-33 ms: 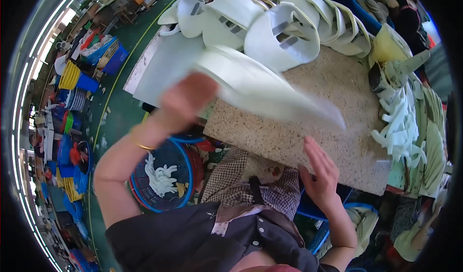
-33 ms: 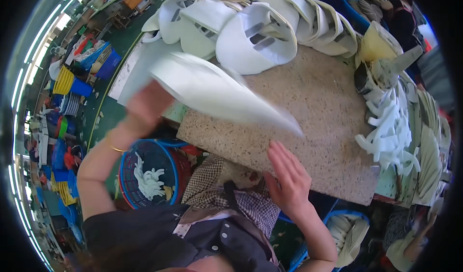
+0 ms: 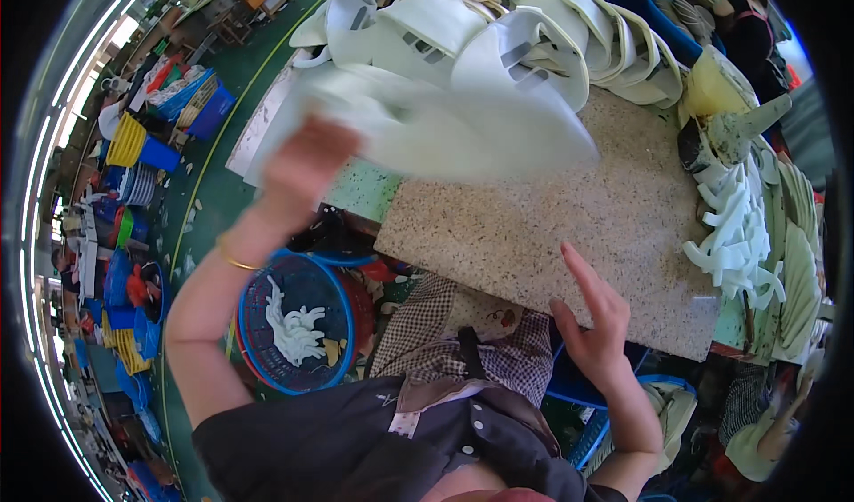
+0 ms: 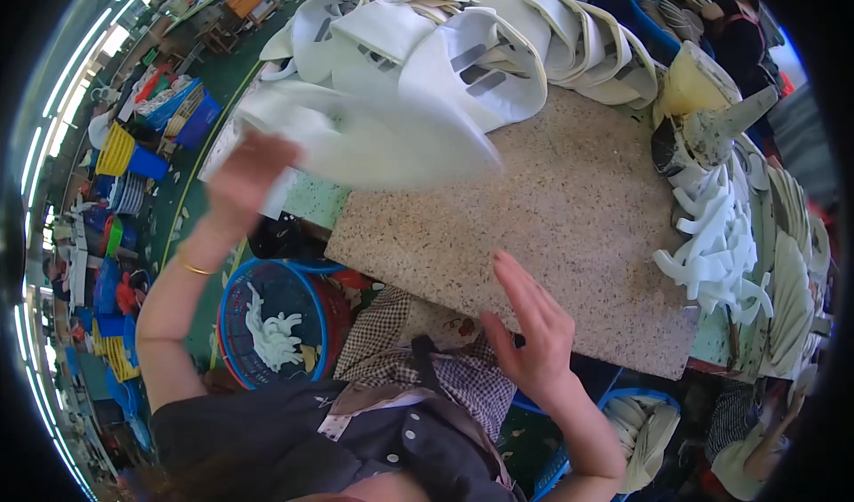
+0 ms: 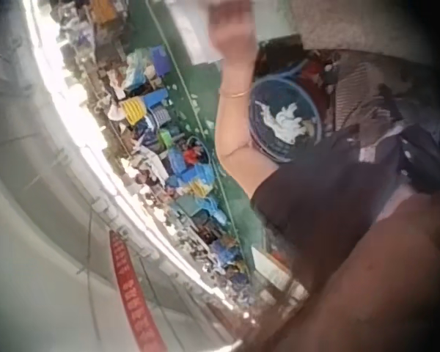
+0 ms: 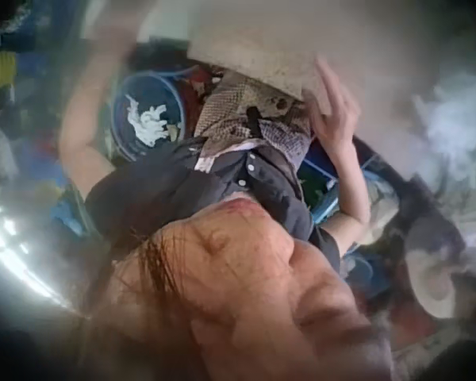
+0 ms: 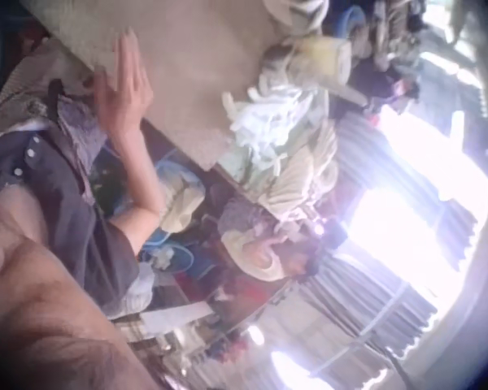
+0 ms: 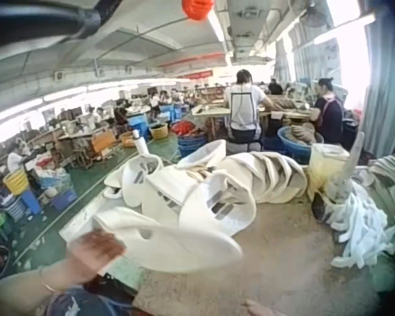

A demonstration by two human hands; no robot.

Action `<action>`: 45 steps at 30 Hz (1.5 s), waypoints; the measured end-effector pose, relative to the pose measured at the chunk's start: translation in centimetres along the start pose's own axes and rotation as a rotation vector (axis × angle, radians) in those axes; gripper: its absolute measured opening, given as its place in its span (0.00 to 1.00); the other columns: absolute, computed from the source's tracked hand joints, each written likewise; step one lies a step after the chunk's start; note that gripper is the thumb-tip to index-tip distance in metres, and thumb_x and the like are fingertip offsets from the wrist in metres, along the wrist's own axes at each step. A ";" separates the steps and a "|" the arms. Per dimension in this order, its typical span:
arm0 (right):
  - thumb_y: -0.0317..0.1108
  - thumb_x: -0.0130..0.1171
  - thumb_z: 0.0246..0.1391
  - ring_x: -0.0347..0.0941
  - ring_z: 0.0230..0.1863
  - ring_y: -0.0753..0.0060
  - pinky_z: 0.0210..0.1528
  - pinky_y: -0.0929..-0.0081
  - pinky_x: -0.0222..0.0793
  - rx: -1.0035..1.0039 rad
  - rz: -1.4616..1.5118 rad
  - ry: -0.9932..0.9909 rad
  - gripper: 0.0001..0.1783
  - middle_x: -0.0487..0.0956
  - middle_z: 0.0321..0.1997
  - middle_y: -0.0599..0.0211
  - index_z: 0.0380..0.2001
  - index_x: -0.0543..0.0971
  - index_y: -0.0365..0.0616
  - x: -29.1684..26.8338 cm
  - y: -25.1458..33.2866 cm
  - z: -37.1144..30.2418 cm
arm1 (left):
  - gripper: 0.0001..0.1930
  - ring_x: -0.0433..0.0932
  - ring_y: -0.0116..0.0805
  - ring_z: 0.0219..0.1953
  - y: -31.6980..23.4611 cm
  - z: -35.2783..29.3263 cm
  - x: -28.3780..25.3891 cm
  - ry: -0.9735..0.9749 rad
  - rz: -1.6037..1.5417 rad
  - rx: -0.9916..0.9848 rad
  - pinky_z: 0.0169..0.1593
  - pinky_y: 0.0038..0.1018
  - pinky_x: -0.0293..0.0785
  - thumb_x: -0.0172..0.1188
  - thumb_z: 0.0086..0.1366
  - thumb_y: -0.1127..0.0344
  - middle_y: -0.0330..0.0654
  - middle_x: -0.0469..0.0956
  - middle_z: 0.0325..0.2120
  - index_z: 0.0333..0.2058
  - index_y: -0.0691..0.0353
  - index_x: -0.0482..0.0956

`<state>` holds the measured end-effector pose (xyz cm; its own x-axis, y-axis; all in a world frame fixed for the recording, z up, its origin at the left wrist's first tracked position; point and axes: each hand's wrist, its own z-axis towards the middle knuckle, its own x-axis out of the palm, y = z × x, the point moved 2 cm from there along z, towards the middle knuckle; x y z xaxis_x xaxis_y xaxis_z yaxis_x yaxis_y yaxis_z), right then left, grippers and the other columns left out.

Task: The person picks up foam strips from a basket and places them on the worktable. The person then inserts the foam strips into shoe uppers and folds and tucks the fabric lining around the padding by hand.

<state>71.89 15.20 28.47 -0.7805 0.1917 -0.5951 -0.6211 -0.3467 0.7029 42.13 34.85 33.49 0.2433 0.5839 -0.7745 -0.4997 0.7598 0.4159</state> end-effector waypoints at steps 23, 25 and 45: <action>0.32 0.57 0.49 0.78 0.39 0.62 0.40 0.72 0.72 0.594 -0.708 -0.623 0.12 0.81 0.36 0.60 0.39 0.79 0.44 -21.6 -10.4 -4.6 | 0.18 0.72 0.37 0.45 3.1 24.9 17.3 0.156 -0.839 -0.334 0.48 0.32 0.70 0.64 0.52 0.69 0.44 0.73 0.40 0.41 0.61 0.70; 0.34 0.55 0.51 0.78 0.37 0.60 0.40 0.67 0.72 0.633 -0.862 -0.683 0.12 0.81 0.33 0.58 0.38 0.80 0.44 -25.5 -12.6 -7.0 | 0.12 0.72 0.41 0.44 -0.2 24.6 9.8 -0.290 -0.927 -0.078 0.47 0.29 0.69 0.57 0.54 0.78 0.49 0.70 0.45 0.37 0.62 0.67; 0.43 0.70 0.29 0.70 0.49 0.58 0.51 0.67 0.64 1.037 -0.618 -0.583 0.39 0.75 0.44 0.55 0.48 0.69 0.40 -26.6 -21.5 -4.1 | 0.31 0.60 0.45 0.59 -34.7 30.6 9.0 -0.226 -0.840 0.474 0.58 0.43 0.60 0.60 0.54 0.53 0.45 0.61 0.58 0.53 0.61 0.65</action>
<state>106.26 13.81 27.58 -0.1097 0.5140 -0.8508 -0.4453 0.7398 0.5044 87.13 22.44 26.66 0.5436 -0.1941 -0.8166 0.2803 0.9590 -0.0413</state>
